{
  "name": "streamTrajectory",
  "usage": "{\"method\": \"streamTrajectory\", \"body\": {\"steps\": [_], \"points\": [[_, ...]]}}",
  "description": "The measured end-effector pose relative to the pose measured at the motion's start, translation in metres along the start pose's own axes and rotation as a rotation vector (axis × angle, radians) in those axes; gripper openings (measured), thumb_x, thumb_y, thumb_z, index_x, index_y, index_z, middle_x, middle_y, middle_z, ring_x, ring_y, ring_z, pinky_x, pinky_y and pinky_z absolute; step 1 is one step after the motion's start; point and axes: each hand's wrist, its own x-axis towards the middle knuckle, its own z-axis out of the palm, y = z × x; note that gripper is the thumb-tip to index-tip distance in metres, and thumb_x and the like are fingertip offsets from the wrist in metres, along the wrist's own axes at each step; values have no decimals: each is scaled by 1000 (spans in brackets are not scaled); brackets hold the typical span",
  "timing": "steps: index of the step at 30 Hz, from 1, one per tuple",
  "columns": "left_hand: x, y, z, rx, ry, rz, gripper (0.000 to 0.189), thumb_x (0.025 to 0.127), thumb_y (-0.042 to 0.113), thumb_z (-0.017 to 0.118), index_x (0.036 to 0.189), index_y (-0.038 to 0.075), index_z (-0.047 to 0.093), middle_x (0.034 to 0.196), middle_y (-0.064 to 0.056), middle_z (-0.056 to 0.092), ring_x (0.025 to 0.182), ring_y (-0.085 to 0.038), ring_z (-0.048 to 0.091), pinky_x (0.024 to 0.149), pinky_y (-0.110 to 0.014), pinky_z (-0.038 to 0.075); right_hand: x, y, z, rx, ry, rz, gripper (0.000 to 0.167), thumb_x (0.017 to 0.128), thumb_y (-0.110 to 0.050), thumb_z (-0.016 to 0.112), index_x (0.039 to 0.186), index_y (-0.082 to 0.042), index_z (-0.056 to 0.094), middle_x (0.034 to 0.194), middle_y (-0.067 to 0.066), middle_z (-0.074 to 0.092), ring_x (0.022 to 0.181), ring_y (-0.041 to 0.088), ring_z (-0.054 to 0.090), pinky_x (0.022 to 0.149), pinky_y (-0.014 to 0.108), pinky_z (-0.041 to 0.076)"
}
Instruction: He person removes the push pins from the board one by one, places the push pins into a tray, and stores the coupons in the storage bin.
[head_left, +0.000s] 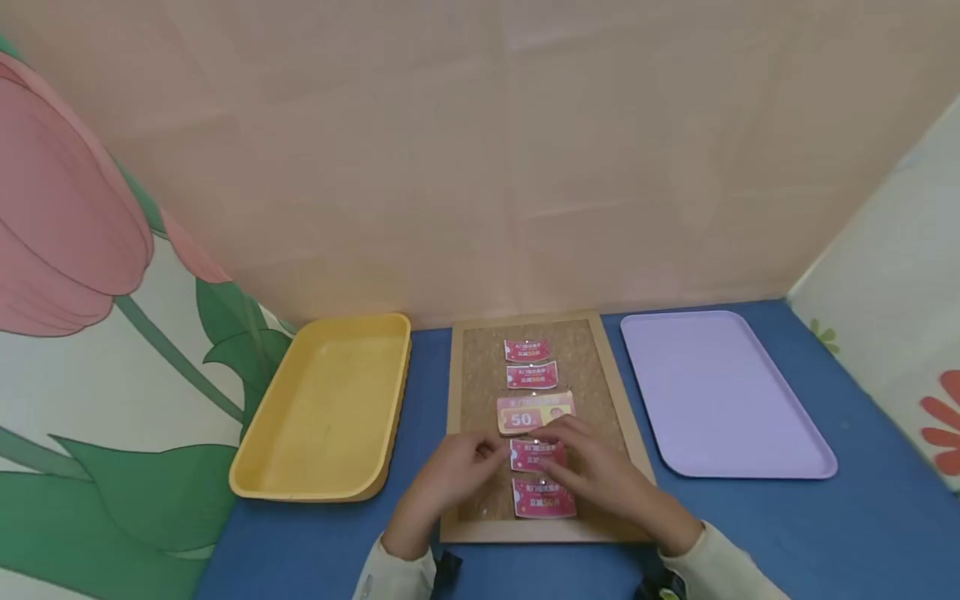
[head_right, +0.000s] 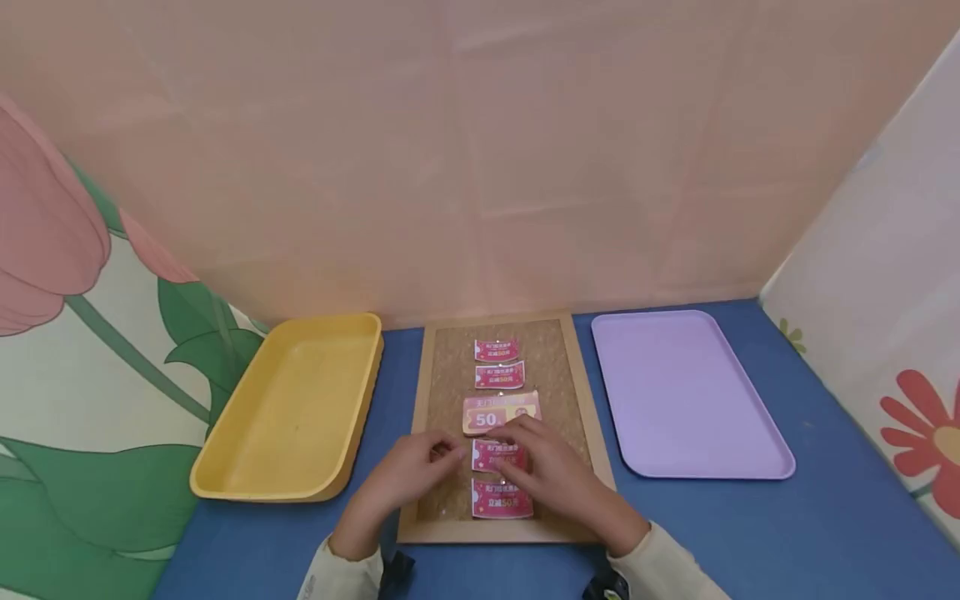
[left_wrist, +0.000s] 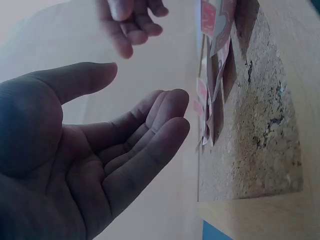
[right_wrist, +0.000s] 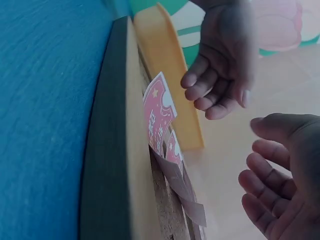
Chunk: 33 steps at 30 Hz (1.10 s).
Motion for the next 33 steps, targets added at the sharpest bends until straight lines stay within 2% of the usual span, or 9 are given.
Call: {"method": "streamTrajectory", "body": {"steps": [2, 6, 10, 16, 23, 33], "points": [[0, 0, 0, 5, -14, -10, 32, 95, 46, 59, 98, 16, 71, 79, 8, 63, 67, -9, 57, 56, -27, 49, 0, -1, 2, 7, -31, 5, 36, 88, -23, 74, 122, -29, 64, 105, -10, 62, 85, 15, 60, 69, 27, 52], [1, 2, 3, 29, -58, -27, 25, 95, 39, 62, 92, 16, 71, 75, 6, 61, 62, -11, 56, 52, -29, 48, 0, -2, 3, -36, -139, -10, 29, 88, -24, 73, 116, -24, 66, 106, -7, 64, 93, 10, 61, 76, 28, 54], [1, 1, 7, 60, -92, -33, 23, 94, 38, 64, 84, 17, 70, 71, 5, 58, 58, -12, 54, 49, -29, 46, -1, -4, 5, -112, -245, 3, 23, 90, -26, 71, 112, -19, 68, 104, -10, 64, 92, 5, 60, 78, 29, 54], [3, -2, 12, 39, -115, -18, 26, 92, 38, 66, 76, 18, 69, 63, 4, 57, 51, -12, 53, 43, -29, 43, 0, -3, 7, -183, -240, 49, 13, 88, -22, 72, 100, -17, 70, 87, -12, 62, 77, 1, 54, 68, 26, 51], [3, -4, 16, -6, -147, -67, 27, 91, 38, 67, 75, 17, 67, 60, 3, 58, 50, -14, 55, 43, -31, 44, -1, -1, 10, -169, -254, 68, 12, 85, -16, 74, 96, -15, 71, 83, -12, 60, 74, 2, 54, 65, 25, 50], [5, -7, 22, 23, -154, -46, 27, 90, 38, 69, 72, 18, 65, 59, 5, 55, 50, -10, 51, 43, -27, 39, -4, 5, 18, -188, -232, 53, 11, 84, -18, 75, 94, -16, 70, 78, -14, 57, 71, 2, 50, 61, 24, 47]]}}
